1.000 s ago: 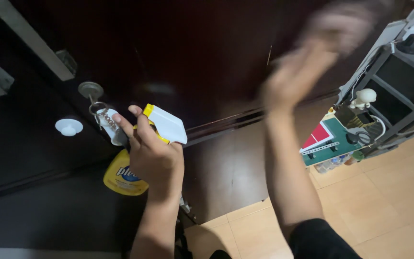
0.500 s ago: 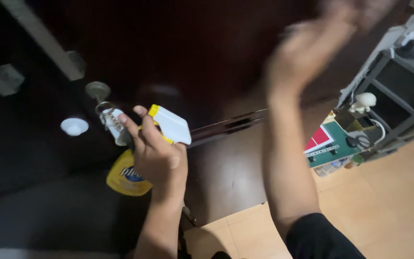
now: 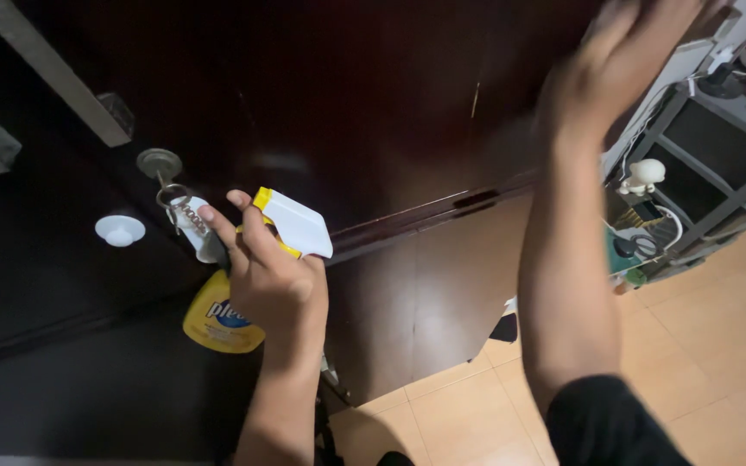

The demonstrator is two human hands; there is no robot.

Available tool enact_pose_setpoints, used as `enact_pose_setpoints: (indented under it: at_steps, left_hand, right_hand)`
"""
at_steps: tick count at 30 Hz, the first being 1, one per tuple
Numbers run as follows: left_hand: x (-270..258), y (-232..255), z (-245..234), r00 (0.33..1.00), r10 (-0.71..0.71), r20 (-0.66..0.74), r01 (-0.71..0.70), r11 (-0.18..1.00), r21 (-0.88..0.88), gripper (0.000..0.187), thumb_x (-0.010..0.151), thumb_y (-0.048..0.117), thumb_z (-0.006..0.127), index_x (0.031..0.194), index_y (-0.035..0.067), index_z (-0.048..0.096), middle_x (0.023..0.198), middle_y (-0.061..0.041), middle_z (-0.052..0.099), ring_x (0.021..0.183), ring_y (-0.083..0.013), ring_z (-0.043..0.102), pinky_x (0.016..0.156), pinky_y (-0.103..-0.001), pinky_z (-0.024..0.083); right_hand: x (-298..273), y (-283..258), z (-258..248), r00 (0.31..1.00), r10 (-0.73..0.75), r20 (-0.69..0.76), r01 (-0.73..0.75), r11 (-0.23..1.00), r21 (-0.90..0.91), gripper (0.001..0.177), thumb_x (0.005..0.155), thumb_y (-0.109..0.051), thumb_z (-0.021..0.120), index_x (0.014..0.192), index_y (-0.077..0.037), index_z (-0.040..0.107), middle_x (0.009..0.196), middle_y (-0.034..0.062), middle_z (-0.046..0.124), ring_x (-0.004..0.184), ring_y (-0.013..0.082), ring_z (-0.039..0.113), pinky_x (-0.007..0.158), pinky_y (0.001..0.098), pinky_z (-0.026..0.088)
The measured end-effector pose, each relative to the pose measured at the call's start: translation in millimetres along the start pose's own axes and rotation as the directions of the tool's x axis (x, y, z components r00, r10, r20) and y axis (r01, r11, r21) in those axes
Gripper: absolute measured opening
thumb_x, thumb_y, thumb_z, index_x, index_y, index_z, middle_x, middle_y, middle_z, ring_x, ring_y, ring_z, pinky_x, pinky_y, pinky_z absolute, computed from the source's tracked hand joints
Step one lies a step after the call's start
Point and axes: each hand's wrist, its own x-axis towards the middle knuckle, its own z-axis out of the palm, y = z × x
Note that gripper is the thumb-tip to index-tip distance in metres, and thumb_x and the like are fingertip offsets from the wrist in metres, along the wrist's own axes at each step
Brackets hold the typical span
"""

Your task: Clean the surface of a dark wood door using cleaning spray and a cloth.

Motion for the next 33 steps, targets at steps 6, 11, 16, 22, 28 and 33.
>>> enact_pose_setpoints:
  at_steps: [6, 11, 16, 22, 28, 33]
  left_hand:
    - [5, 4, -1, 1.0, 0.003, -0.001, -0.003, 1.0, 0.021, 0.064, 0.076, -0.012, 0.076, 0.132, -0.014, 0.046, 0.144, -0.034, 0.054, 0.14, -0.0493, 0.049, 0.087, -0.044, 0.063]
    - [-4, -5, 13, 0.998, 0.025, -0.065, -0.025, 1.0, 0.009, 0.062, 0.085, -0.017, 0.07, 0.14, -0.015, 0.041, 0.149, -0.038, 0.049, 0.147, -0.0453, 0.04, 0.091, -0.04, 0.064]
    - [0, -1, 6, 0.999, 0.007, -0.041, -0.006, 1.0, 0.021, 0.06, 0.085, -0.016, 0.07, 0.138, -0.013, 0.042, 0.148, -0.031, 0.052, 0.147, -0.0464, 0.04, 0.093, -0.042, 0.064]
    - [0, -2, 8, 0.999, -0.015, -0.037, 0.017, 0.999, 0.033, 0.052, 0.087, -0.013, 0.069, 0.133, -0.01, 0.044, 0.146, -0.032, 0.053, 0.144, -0.0453, 0.044, 0.092, -0.043, 0.063]
    - [0, -1, 11, 0.997, 0.005, -0.078, -0.002, 0.999, 0.039, 0.049, 0.095, -0.014, 0.067, 0.137, -0.011, 0.042, 0.143, -0.027, 0.057, 0.146, -0.0457, 0.043, 0.1, -0.043, 0.062]
    - [1, -1, 9, 0.999, -0.017, -0.046, 0.019, 0.999, 0.046, 0.05, 0.09, -0.016, 0.064, 0.135, -0.009, 0.042, 0.144, -0.028, 0.058, 0.145, -0.046, 0.044, 0.099, -0.043, 0.063]
  right_hand:
    - [-78, -71, 17, 0.986, -0.11, 0.126, 0.135, 0.967, -0.215, 0.048, 0.097, 0.005, 0.043, 0.145, 0.008, 0.048, 0.158, 0.0311, 0.028, 0.151, 0.0489, 0.023, 0.132, 0.0497, 0.014]
    - [-74, -48, 16, 0.88, -0.209, 0.427, 0.332, 0.913, -0.236, 0.044, 0.092, -0.005, 0.062, 0.136, -0.004, 0.063, 0.146, 0.0227, 0.052, 0.146, 0.0465, 0.041, 0.13, 0.0526, 0.025]
    - [-130, -20, 0, 0.99, 0.041, 0.132, 0.001, 0.953, -0.304, 0.049, 0.096, 0.001, 0.055, 0.145, -0.003, 0.057, 0.148, 0.0236, 0.054, 0.15, 0.0443, 0.042, 0.129, 0.0472, 0.027]
    - [-123, -110, 32, 0.921, -0.102, 0.376, 0.16, 0.979, -0.126, 0.054, 0.076, -0.001, 0.058, 0.129, -0.002, 0.064, 0.143, 0.029, 0.048, 0.145, 0.0513, 0.034, 0.127, 0.0618, 0.02]
    - [-82, -41, 13, 0.949, -0.021, 0.313, 0.085, 0.977, -0.193, 0.053, 0.091, 0.003, 0.056, 0.144, -0.004, 0.059, 0.155, 0.023, 0.052, 0.151, 0.0455, 0.035, 0.128, 0.0558, 0.024]
    - [-161, -39, -1, 0.979, 0.131, 0.154, -0.075, 0.942, -0.326, 0.057, 0.105, 0.007, 0.053, 0.16, -0.001, 0.043, 0.168, 0.0284, 0.033, 0.162, 0.0463, 0.02, 0.136, 0.0498, 0.014]
